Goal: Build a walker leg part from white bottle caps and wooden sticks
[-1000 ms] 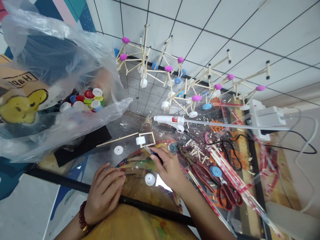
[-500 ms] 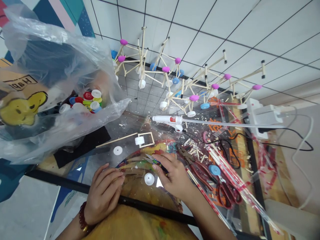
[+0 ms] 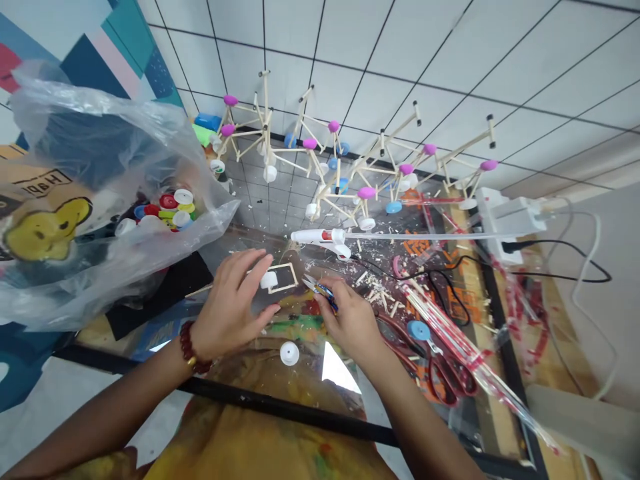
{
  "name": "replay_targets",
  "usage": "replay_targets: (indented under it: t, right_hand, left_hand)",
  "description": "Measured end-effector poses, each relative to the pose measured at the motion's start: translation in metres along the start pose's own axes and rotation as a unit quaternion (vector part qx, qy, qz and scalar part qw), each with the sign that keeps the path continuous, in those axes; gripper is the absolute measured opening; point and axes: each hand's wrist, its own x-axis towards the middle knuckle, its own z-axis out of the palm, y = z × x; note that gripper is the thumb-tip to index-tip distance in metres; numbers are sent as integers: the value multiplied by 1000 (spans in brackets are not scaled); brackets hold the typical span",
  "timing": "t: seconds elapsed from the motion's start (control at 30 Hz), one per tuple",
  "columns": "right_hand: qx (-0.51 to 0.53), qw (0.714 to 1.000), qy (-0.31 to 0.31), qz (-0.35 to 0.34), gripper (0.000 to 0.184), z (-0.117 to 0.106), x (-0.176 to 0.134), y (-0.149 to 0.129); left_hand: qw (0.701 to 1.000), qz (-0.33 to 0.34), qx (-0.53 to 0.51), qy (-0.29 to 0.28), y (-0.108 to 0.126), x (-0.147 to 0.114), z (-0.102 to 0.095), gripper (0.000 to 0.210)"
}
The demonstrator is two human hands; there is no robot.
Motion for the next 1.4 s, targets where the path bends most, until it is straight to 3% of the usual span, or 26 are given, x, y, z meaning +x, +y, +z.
replay_targets:
  t: [0.17,0.47,1.4]
  right_hand:
    - [-9,1000,4,-15,21,5,-1,4]
    - [-1,1000,-6,-9,21,6,2,4]
    - [20,1000,-5,13,24,12,10,0]
  left_hand:
    - [998,4,26,-53,-10,11,24,81]
    - [999,3,3,-46,-17,6,41,65]
    - [999,-18,-26,-37,-19,6,43,70]
